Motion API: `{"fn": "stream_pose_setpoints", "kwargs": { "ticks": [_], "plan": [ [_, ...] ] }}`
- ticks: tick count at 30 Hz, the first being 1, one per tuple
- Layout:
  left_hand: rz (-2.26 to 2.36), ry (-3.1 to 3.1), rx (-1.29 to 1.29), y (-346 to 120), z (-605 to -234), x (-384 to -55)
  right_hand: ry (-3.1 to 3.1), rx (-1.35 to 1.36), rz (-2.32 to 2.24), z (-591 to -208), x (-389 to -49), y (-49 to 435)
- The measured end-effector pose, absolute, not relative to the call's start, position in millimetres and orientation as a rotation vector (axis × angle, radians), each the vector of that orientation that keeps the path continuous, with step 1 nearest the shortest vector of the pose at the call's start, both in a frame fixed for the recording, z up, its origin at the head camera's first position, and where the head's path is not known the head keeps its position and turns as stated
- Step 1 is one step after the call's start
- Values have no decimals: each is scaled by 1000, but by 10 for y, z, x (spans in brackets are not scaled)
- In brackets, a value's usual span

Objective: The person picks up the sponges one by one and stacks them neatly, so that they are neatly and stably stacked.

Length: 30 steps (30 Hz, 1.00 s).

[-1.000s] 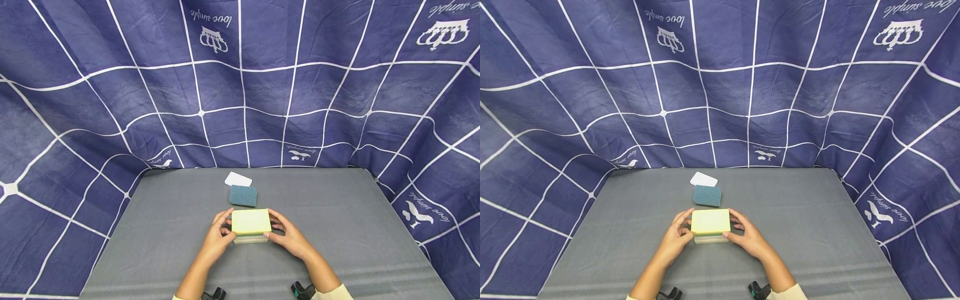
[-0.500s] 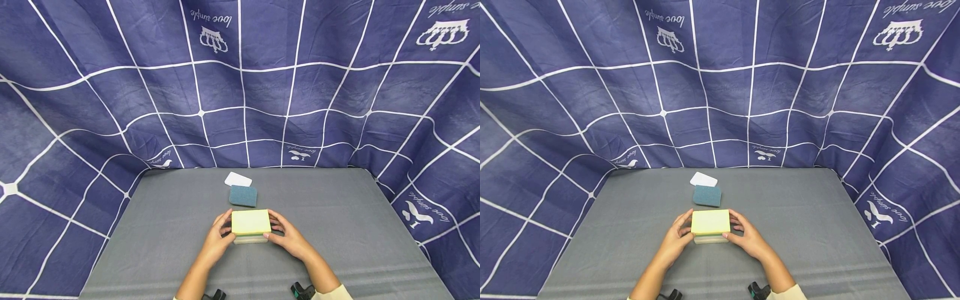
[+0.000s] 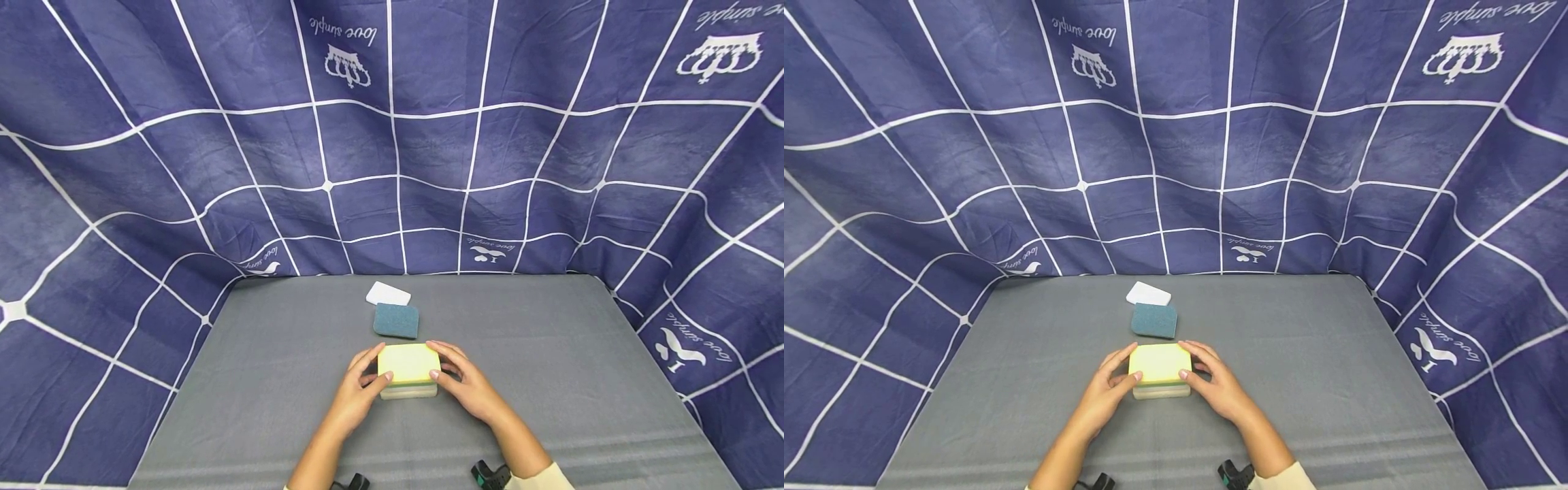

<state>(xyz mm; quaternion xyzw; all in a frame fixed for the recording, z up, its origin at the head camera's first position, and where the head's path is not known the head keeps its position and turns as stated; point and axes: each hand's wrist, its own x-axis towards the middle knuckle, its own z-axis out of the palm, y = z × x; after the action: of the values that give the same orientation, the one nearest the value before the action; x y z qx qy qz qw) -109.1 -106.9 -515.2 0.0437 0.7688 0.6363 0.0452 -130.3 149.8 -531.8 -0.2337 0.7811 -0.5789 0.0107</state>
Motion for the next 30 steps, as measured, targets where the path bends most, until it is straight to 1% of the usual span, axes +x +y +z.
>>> {"fn": "stream_pose_setpoints", "kwargs": {
  "ticks": [19, 30],
  "plan": [
    [1946, 2373, 148, -1071, -5176, -1114, 2394, -669, -1802, -5253, -1300, 1470],
    [1917, 2459, 139, -1158, -5046, -1290, 2410, -648, -1778, -5241, -1305, 1479]
  ]
}}
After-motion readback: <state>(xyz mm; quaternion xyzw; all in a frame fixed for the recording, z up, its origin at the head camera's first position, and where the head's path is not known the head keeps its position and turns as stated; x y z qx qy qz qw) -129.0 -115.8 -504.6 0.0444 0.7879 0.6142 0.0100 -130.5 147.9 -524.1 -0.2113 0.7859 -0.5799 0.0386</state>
